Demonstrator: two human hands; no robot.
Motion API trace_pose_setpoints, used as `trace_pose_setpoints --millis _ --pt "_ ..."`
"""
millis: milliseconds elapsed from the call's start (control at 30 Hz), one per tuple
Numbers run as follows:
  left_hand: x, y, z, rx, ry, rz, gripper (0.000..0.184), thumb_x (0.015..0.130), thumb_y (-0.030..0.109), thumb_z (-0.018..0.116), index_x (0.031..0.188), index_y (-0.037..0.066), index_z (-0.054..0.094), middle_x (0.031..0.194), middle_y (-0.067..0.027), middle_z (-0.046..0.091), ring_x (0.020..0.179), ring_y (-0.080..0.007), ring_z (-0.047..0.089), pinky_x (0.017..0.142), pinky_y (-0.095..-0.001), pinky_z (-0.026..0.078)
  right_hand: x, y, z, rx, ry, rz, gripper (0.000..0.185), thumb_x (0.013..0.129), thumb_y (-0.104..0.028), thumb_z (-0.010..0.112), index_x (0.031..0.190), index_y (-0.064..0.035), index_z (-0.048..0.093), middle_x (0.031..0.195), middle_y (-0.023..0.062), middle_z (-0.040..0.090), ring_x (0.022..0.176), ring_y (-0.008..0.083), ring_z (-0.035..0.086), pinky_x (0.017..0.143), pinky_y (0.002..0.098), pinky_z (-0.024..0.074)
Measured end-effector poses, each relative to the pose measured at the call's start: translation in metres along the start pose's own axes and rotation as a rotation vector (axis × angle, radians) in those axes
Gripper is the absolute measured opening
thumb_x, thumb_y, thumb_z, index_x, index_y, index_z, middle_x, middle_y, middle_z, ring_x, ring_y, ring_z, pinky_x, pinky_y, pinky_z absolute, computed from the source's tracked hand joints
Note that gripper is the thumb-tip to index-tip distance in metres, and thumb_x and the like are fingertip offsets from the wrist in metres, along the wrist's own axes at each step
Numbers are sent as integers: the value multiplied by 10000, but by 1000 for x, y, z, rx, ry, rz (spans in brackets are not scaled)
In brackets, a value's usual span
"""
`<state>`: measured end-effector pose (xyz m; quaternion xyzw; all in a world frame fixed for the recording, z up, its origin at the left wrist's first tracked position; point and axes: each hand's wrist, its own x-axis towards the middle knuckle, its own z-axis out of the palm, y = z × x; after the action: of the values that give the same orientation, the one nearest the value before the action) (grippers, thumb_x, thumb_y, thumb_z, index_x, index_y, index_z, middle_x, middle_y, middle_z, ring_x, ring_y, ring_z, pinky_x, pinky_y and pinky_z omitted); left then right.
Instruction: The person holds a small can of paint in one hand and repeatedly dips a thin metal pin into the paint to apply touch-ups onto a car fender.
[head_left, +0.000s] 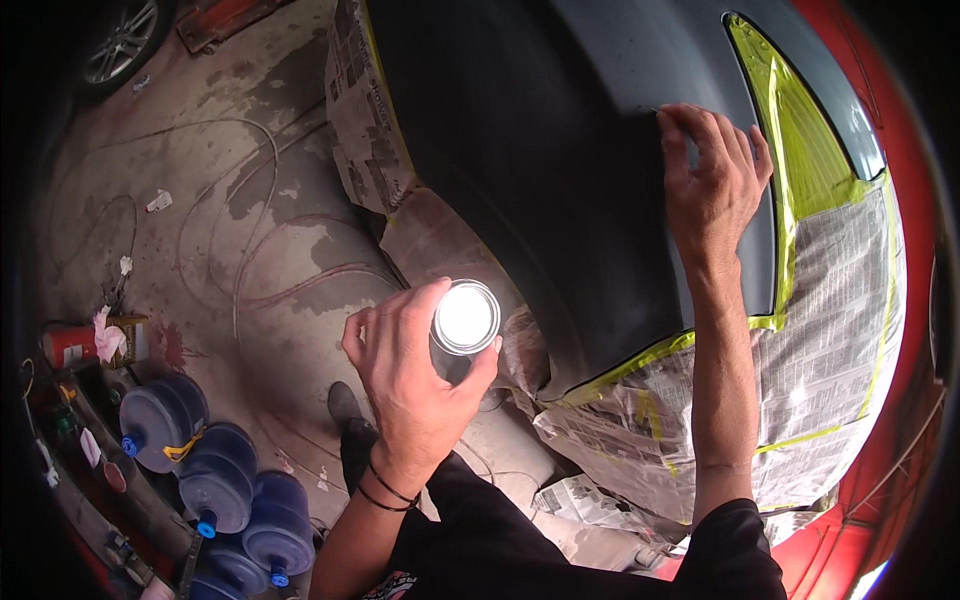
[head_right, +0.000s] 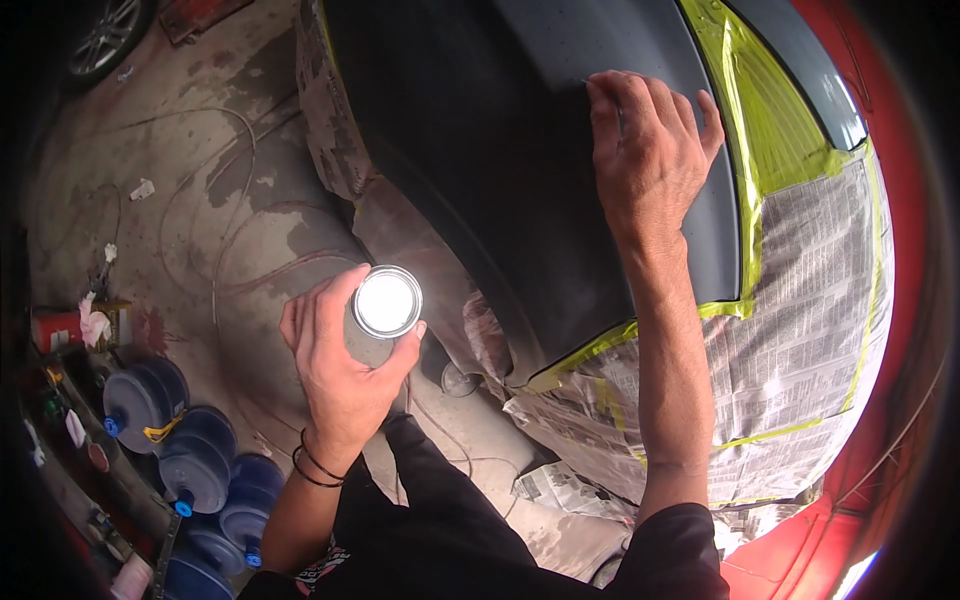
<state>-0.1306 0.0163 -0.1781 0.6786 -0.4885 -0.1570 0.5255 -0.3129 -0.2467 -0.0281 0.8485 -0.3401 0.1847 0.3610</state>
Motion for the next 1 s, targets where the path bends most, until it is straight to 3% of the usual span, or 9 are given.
trace_pose_setpoints --millis 333,433,533,833,1000 --pt "0 -1 2 3 6 0 791 772 157 1018 1487 68 692 1306 -121 780 1225 -343 733 1218 -550 424 0 0 0 5 -4 -5 99 1118 -275 826 1192 -209 833 1179 -40 860 1159 210 810 1296 538 438" --pt "-2 -2 1 1 -18 -27 812 788 212 1026 1512 90 676 1359 -102 782 1285 -311 724 1266 -607 375 1 0 -2 24 -21 26 101 1123 -273 819 1192 -199 830 1186 -27 862 1174 222 810 1308 547 429" --pt "1 1 0 5 4 -10 791 771 156 1019 1487 70 694 1311 -117 779 1231 -342 730 1224 -557 418 1 2 -5 47 -51 44 108 1126 -271 814 1200 -193 829 1195 -14 864 1196 241 808 1323 561 416" --pt "1 2 -1 -13 -2 -16 797 769 156 1022 1489 72 692 1309 -116 775 1234 -344 724 1232 -556 406 -2 -1 -6 60 -60 64 128 1131 -280 809 1215 -186 834 1216 -4 867 1241 252 801 1332 607 392" --pt "0 3 -3 -13 0 -16 789 772 156 1020 1486 72 694 1310 -119 774 1234 -348 723 1228 -557 411 -1 -2 -5 82 -29 74 113 1124 -254 816 1207 -180 833 1195 -2 866 1212 250 807 1328 584 402"
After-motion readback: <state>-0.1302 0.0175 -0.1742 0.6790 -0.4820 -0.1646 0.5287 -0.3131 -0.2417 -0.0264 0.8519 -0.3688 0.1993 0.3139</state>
